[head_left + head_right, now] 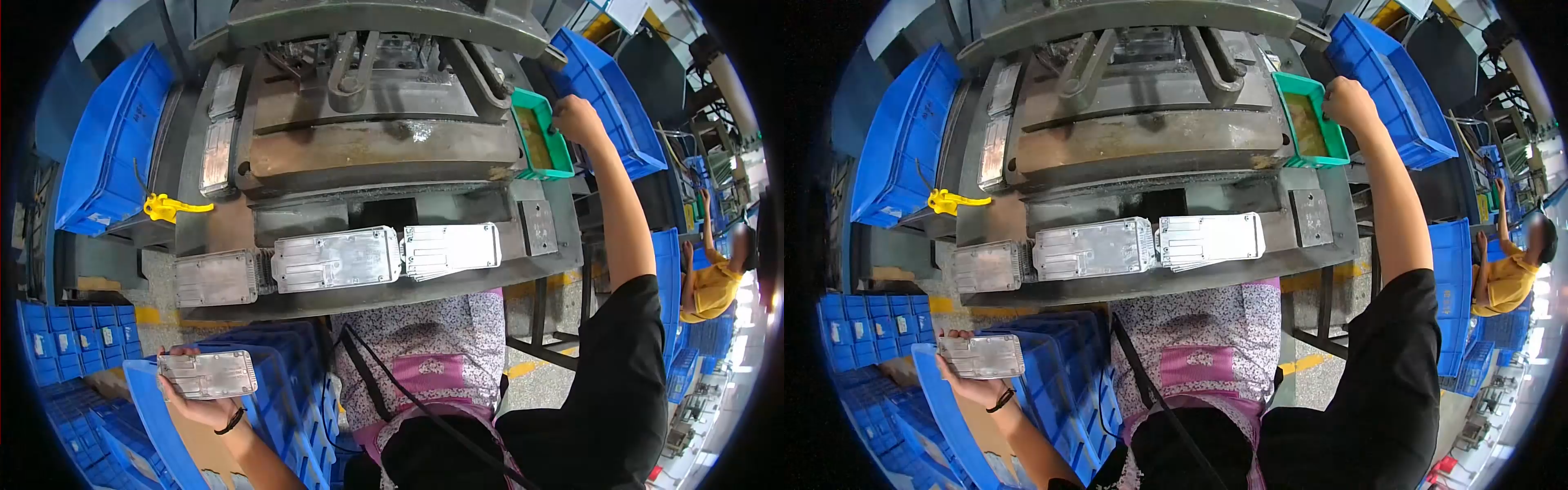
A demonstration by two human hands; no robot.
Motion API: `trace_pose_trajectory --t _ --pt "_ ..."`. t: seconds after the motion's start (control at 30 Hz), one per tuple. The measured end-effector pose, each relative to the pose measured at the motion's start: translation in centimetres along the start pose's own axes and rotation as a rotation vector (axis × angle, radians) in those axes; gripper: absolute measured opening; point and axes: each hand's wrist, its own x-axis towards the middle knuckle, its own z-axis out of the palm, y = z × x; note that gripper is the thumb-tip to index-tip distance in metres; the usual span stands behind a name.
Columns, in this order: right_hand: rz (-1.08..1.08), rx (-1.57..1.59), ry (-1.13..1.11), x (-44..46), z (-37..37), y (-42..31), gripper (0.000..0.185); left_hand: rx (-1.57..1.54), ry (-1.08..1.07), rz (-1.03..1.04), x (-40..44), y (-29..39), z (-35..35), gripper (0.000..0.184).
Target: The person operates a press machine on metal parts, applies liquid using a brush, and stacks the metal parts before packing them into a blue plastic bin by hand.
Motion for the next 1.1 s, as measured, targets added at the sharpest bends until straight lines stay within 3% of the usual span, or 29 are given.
trace_pose_trajectory --t 0.23,0.3,0.43,0.5,0.57,0.63,0.73,0.97,1.0,1.1 --pt "0.033 -0.060 -0.078 0.3 0.3 -1.3 0.019 0.053 0.111 0.014 -0.1 0.1 0.9 0.049" --pt "0.027 -0.013 0.095 -0.7 -0.8 -2.1 0.022 0.051 0.108 0.026 -0.1 -0.1 0.8 0.049" --pt "0.108 1.095 0.026 -3.1 -3.6 -6.6 0.034 0.019 0.143 0.007 0.0 -0.2 0.7 0.049" --pt "-0.051 1.154 0.064 -4.1 -3.2 -8.5 0.031 0.048 0.175 0.010 0.0 -0.3 0.3 0.049" --pt "-0.169 1.190 0.097 -4.2 -1.4 -9.3 0.028 0.028 0.038 0.030 0.3 -0.5 -1.1 0.051" --pt "-0.161 1.186 0.109 -4.1 -0.8 -10.2 0.025 0.031 0.057 0.020 0.3 -0.4 -0.4 0.051" --pt "-0.347 1.109 0.074 -2.7 -0.1 -11.0 0.026 0.083 0.145 0.034 0.0 -0.1 0.7 0.049" --pt "-0.255 0.916 0.411 -2.6 1.2 -12.3 0.017 0.023 0.096 -0.001 0.0 -0.2 0.1 0.048" --pt "-0.268 1.042 0.353 -1.9 2.3 -11.4 0.018 0.014 0.090 -0.004 0.1 -0.1 0.2 0.048" --pt "-0.308 0.960 0.239 -1.9 3.0 -11.5 0.026 0.027 0.090 0.004 0.2 -0.1 0.3 0.048"
